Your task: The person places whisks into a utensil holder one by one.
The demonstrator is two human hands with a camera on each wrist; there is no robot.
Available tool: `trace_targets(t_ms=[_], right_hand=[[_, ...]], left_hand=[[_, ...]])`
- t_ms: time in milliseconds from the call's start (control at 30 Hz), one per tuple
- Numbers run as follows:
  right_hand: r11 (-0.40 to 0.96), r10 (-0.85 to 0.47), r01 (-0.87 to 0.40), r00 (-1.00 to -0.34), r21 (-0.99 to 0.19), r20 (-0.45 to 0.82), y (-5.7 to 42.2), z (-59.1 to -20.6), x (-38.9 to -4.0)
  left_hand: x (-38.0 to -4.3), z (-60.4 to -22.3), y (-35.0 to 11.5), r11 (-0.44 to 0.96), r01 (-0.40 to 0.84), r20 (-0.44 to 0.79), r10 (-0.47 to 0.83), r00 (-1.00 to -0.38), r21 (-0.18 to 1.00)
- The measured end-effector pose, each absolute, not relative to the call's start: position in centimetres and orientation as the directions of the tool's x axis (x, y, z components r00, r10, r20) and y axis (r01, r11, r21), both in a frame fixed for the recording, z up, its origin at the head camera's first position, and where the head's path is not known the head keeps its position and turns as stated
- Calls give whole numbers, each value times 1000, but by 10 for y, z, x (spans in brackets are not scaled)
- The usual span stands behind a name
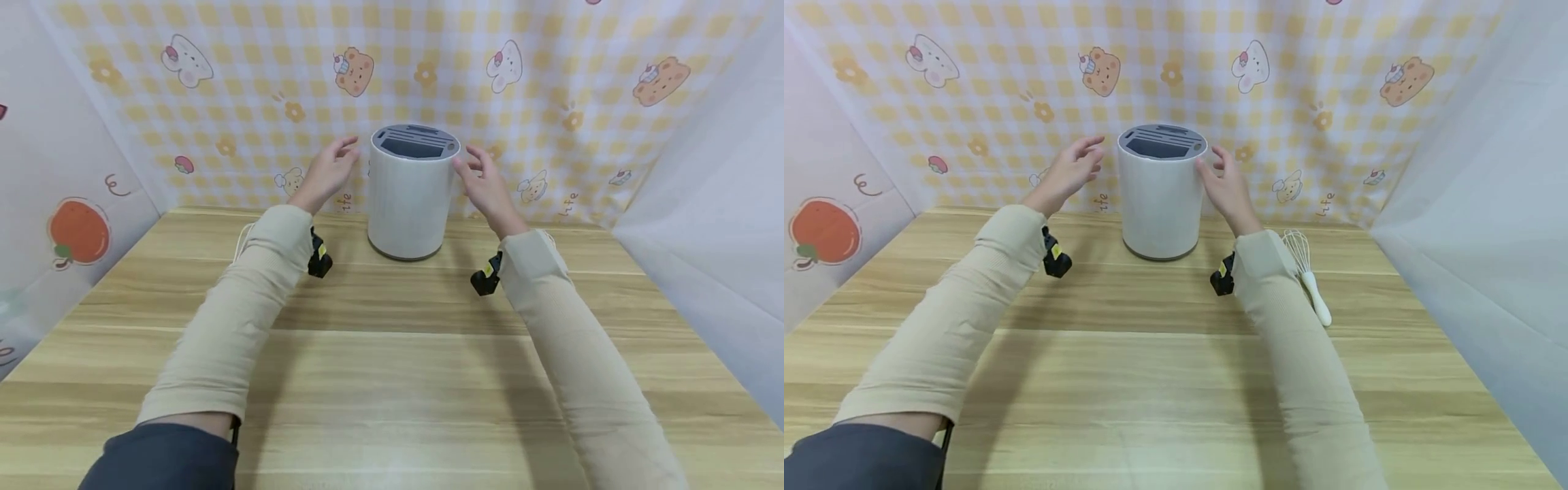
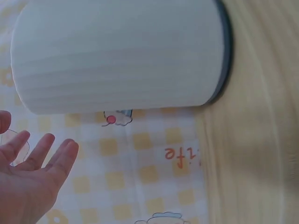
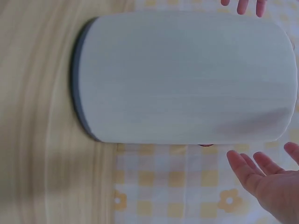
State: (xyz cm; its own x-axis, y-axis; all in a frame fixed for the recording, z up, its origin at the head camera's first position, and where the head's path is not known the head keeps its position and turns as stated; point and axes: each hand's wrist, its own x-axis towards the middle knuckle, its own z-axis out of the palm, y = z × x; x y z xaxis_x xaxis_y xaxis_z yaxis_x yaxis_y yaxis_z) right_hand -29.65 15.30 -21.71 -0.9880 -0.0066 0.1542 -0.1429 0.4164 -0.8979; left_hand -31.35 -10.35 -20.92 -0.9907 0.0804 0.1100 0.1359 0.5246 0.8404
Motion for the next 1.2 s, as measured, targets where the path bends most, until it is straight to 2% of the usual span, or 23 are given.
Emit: trace_targets(t_ms=[167,400,600,867,1200], right_hand=[[329,11,-127,-990,-936,138,148,-211,-307],[298,16,-68,-997,-952,76,141,-214,-314],[255,30,-65,-997,-965,75,139,-214,-317],[187,24,-56,-998,-981,62,138,-209,-320],[205,-5,-53,-999,-977,53,136,-211,-321]], left_hand=[[-323,-203,-94,539,148,107,107,-988,829],[-329,-203,-80,552,174,102,158,-982,816],[-334,-199,-75,566,166,60,200,-978,808],[-336,-204,-74,556,214,108,218,-970,803],[-334,-211,-77,520,229,150,191,-970,823]])
